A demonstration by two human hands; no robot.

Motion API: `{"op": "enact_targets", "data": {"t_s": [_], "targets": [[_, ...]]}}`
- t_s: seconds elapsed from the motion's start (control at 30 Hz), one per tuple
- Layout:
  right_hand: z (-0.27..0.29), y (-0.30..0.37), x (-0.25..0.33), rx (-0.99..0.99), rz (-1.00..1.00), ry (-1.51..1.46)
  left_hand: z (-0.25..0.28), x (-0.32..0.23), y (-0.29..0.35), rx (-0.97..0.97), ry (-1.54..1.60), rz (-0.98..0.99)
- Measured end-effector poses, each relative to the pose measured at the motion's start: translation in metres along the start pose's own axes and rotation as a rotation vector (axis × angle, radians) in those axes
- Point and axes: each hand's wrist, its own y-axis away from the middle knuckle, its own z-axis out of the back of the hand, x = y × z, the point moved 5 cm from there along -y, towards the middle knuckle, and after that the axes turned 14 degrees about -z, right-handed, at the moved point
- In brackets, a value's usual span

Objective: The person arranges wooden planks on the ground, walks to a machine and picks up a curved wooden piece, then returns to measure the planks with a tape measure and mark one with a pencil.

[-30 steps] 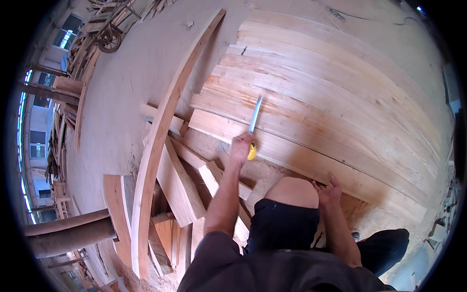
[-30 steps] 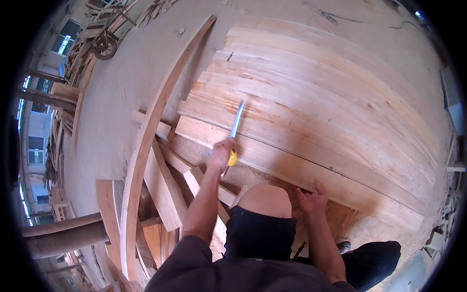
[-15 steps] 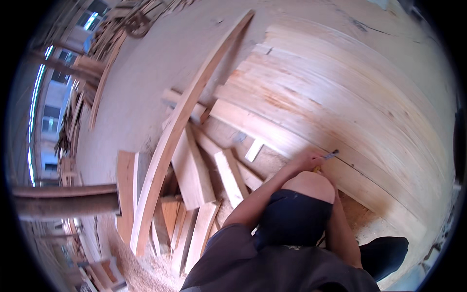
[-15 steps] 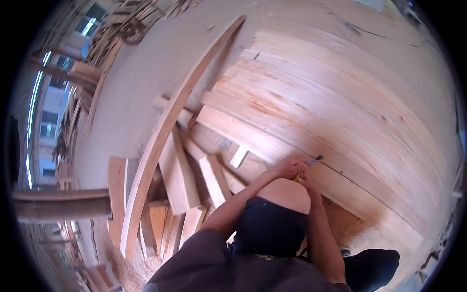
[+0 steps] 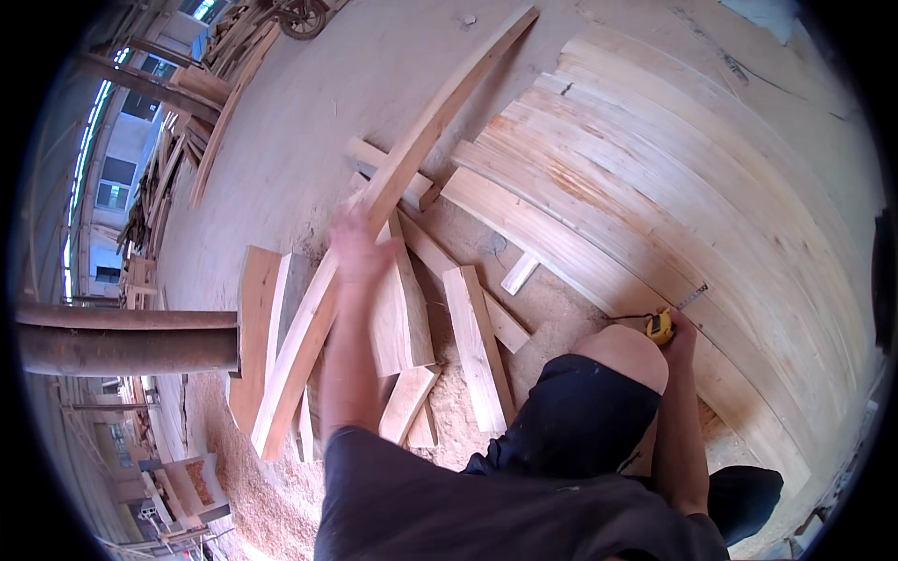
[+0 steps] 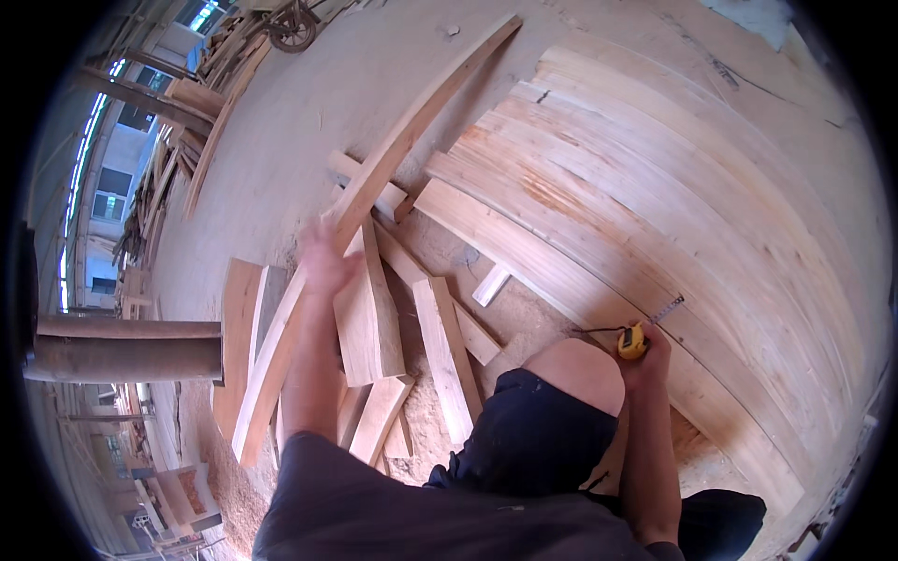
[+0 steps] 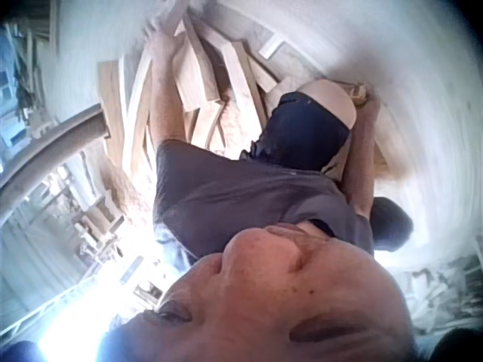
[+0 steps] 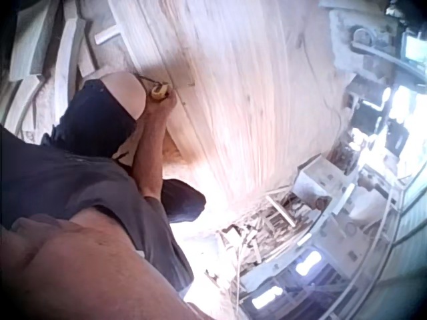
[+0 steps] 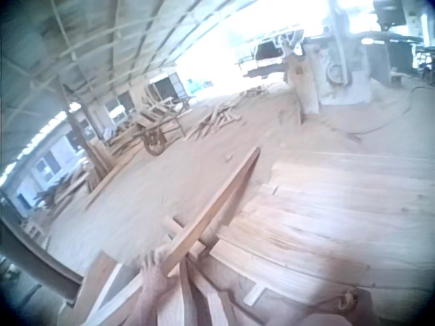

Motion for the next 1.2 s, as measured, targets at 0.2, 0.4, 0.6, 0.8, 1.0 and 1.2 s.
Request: {"op": "enact_targets", "data": {"t_s": [0.2, 0.4, 0.6, 0.8, 1.0, 1.2], "targets": [[0.003, -0.012, -0.018, -0.01, -0.022, -0.052, 0.026, 0.051, 0.028, 0.422, 0.191, 0.384], [-0.009, -0.014, -0.039, -0.011, -0.099, -0.045, 0.018, 0.015, 0.052, 0.141, -0.175, 0.211], [0.005, -0.02, -0.038, -0.057, -0.078, -0.042, 0.009, 0.006, 0.062, 0.066, -0.256, 0.151], [0.021, -0.027, -0.034, -0.046, -0.046, -0.044, 0.004, 0.01, 0.061, 0.078, -0.279, 0.155], [0.019, -0.022, -0.033, -0.039, -0.08, -0.071, 0.006, 0.015, 0.057, 0.156, -0.285, 0.163], [0.016, -0.019, -0.032, -0.056, -0.04, -0.096, -0.005, 0.036, 0.052, 0.298, -0.362, -0.011]]}}
